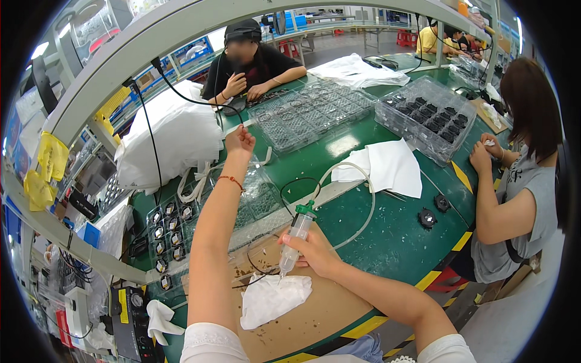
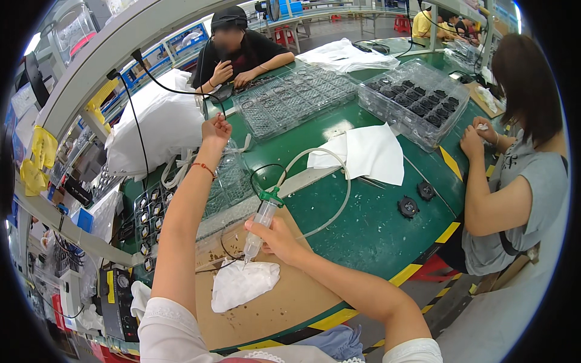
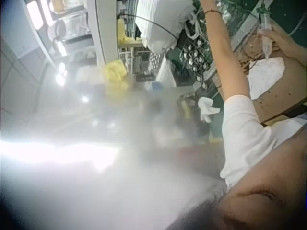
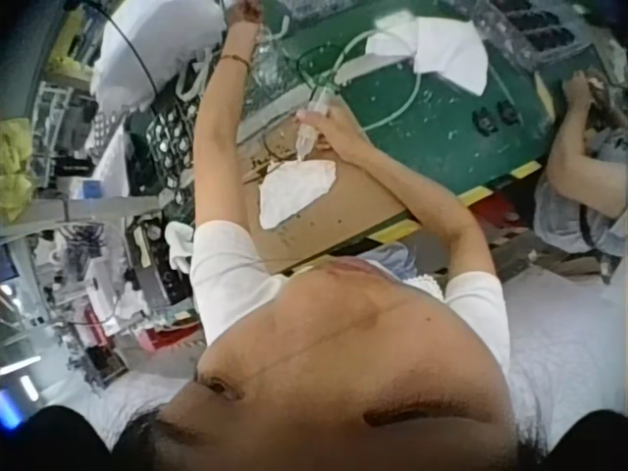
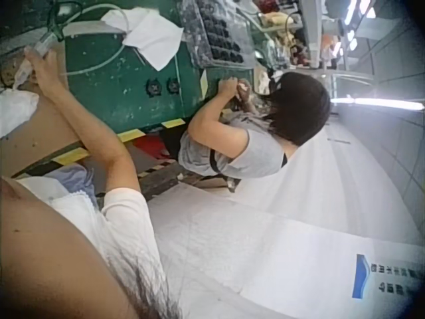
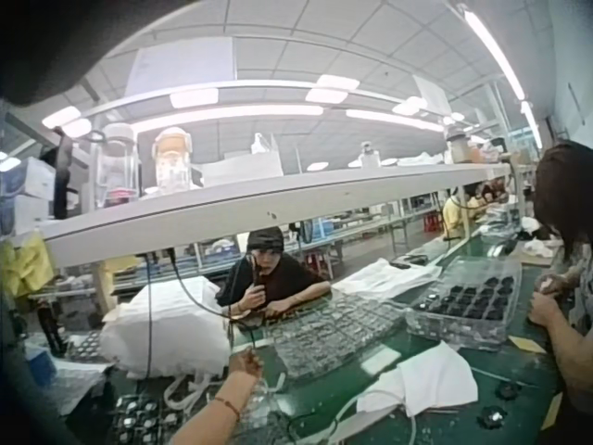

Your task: Applying glue or sealant to small electronic components using a dispensing syringe at an assembly workbench.

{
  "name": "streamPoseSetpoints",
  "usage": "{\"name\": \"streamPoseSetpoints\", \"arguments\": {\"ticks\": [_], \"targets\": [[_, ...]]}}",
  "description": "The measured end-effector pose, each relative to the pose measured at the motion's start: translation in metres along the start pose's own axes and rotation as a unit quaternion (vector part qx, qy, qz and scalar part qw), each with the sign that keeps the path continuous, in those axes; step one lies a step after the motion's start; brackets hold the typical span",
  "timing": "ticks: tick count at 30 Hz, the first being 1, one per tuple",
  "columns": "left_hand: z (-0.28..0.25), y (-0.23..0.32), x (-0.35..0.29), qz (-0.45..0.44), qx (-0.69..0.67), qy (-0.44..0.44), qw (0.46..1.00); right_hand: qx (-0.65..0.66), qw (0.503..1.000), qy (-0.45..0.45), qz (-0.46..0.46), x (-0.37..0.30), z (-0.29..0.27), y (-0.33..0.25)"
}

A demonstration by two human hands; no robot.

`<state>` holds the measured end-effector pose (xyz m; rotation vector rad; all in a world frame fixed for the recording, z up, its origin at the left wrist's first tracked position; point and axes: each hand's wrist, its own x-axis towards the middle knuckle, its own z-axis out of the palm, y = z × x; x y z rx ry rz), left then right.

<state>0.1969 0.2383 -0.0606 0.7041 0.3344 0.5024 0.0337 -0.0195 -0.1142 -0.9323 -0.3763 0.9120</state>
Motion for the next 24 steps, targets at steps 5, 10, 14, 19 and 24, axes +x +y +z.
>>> {"name": "streamPoseSetpoints", "arguments": {"ticks": [5,10,14,19,24], "targets": [[-0.005,0.004,-0.003,-0.001,-0.011,-0.048,0.999,-0.006,1.000,0.004,0.001,-0.001,0.002,-0.002],[-0.006,0.001,-0.012,-0.055,-0.051,-0.166,0.983,-0.016,1.000,0.007,-0.004,-0.003,0.003,-0.006],[-0.002,0.000,-0.031,-0.072,-0.059,-0.202,0.975,-0.018,1.000,0.011,0.003,-0.004,0.003,-0.005],[0.007,0.006,-0.090,-0.141,-0.146,-0.288,0.936,-0.015,0.999,0.015,0.031,-0.001,0.000,-0.002],[0.010,0.026,-0.184,-0.209,-0.210,-0.346,0.890,-0.043,0.999,0.024,-0.007,0.001,-0.002,-0.001]]}}
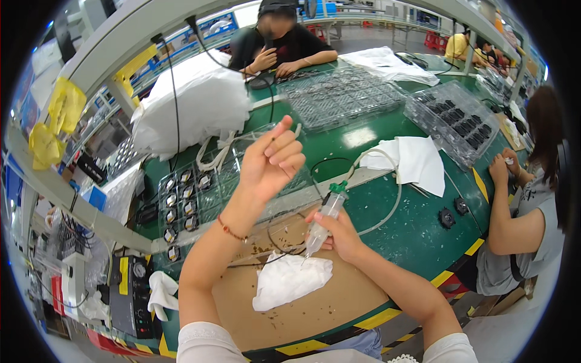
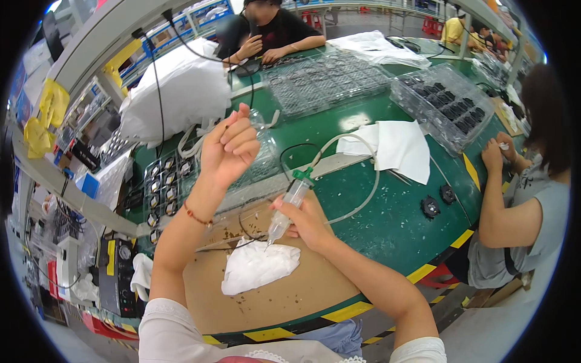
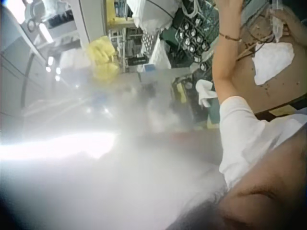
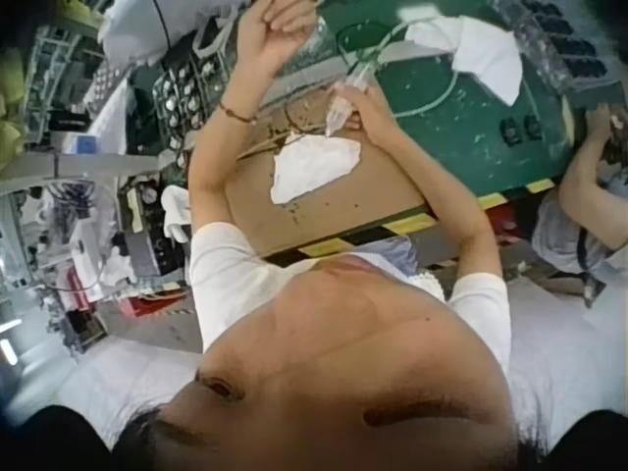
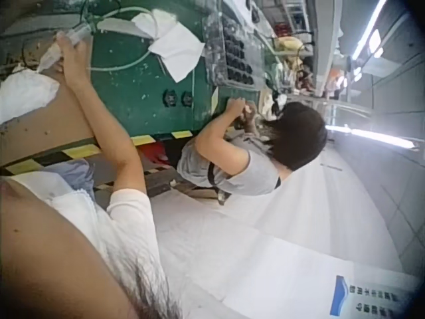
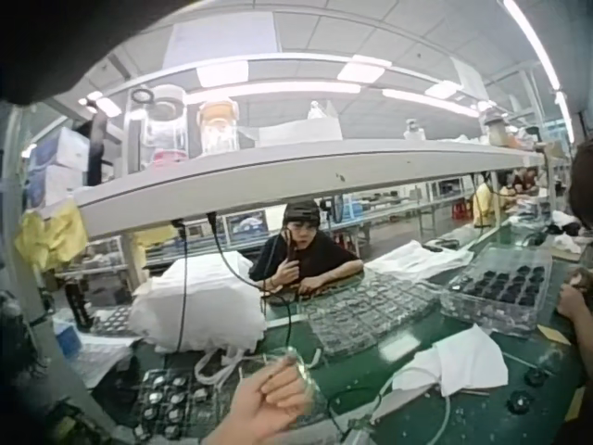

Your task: Applying glue or sealant to small electronic components using a dispensing syringe at an assembly workbench.

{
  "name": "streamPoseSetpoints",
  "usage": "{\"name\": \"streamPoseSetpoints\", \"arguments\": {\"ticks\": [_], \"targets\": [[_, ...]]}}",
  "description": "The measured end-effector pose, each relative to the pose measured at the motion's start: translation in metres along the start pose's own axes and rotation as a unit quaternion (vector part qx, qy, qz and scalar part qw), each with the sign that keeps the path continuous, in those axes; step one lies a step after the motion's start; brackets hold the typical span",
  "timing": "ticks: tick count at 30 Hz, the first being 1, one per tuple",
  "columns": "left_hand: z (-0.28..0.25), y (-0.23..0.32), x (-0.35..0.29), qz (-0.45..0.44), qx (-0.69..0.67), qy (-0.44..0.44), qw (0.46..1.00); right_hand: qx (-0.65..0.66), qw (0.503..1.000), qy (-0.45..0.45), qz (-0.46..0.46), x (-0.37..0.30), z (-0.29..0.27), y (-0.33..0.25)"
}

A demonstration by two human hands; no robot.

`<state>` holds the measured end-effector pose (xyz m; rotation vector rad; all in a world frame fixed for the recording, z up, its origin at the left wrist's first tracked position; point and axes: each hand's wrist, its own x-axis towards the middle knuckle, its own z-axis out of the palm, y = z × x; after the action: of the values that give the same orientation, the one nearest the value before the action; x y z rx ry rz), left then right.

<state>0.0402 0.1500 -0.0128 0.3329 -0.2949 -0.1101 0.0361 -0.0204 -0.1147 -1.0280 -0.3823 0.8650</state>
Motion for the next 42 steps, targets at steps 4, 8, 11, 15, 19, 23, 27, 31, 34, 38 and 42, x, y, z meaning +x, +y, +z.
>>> {"name": "streamPoseSetpoints", "arguments": {"ticks": [4,8,11,15,19,23,27,31,34,38,42], "targets": [[0.024,-0.010,-0.045,-0.017,0.013,-0.004,1.000,-0.004,1.000,0.008,0.006,0.002,0.002,0.003],[0.038,-0.019,-0.079,0.029,0.055,0.000,0.998,-0.027,1.000,0.013,0.000,0.003,0.008,0.003],[0.048,-0.024,-0.091,0.038,0.132,-0.001,0.991,-0.018,1.000,-0.014,0.012,0.000,0.006,0.000],[0.057,-0.025,-0.100,0.053,0.146,0.026,0.987,-0.042,0.999,-0.004,-0.006,0.000,0.007,0.000],[0.062,-0.024,-0.103,0.049,0.127,0.039,0.990,-0.035,0.999,-0.015,-0.007,-0.001,0.007,0.000],[0.063,-0.025,-0.105,0.035,0.106,0.037,0.993,-0.041,0.999,-0.011,-0.003,-0.002,0.008,0.000],[0.063,-0.024,-0.104,0.031,0.108,0.031,0.993,-0.045,0.999,-0.015,-0.002,-0.002,0.006,-0.001],[0.064,-0.024,-0.105,0.032,0.109,0.024,0.993,-0.044,0.999,0.000,-0.005,-0.002,0.010,-0.002],[0.064,-0.023,-0.106,0.037,0.120,0.015,0.992,-0.047,0.999,-0.018,-0.006,-0.001,0.009,-0.001],[0.064,-0.024,-0.105,0.033,0.136,0.003,0.990,-0.046,0.999,-0.011,-0.007,-0.002,0.009,-0.002],[0.065,-0.024,-0.106,0.031,0.142,0.002,0.989,-0.053,0.998,-0.013,-0.012,-0.002,0.009,-0.001]]}}
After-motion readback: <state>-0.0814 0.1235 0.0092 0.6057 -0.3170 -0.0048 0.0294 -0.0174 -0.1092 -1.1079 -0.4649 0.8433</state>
